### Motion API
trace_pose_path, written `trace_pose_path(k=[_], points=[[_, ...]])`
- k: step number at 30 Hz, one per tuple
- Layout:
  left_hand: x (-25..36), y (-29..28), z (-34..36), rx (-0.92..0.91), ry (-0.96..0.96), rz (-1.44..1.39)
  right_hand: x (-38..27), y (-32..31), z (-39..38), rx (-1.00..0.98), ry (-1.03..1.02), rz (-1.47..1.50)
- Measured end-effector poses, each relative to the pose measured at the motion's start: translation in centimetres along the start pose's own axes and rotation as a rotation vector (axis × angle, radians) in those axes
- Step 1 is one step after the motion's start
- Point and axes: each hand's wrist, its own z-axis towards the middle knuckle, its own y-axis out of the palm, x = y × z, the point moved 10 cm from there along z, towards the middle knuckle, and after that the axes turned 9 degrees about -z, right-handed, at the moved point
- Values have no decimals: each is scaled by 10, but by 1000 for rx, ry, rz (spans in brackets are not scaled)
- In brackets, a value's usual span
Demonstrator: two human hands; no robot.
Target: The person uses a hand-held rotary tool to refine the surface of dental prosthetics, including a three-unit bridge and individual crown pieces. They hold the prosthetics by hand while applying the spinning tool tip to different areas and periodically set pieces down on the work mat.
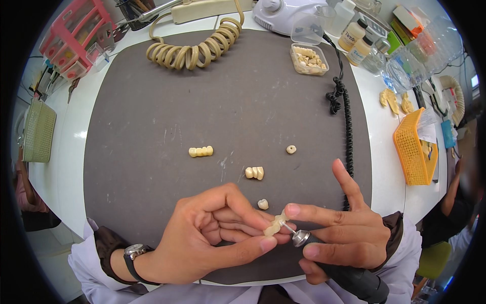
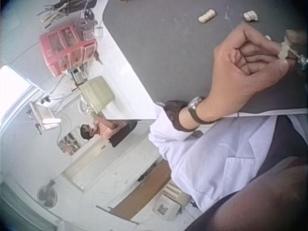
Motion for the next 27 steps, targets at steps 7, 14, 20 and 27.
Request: trace_pose_path(k=[7,14,20,27], points=[[0,0,1,6,-8,10,-1,-2,0,13,-9,16],[5,9,-4,-83,39,-50,-11,-5,-4,16,-97,14],[8,10,-4,-70,52,23,-23,-6,-5,133,-543,-138],[9,8,-1,-52,44,66,-7,-5,-5,73,-66,-33]])
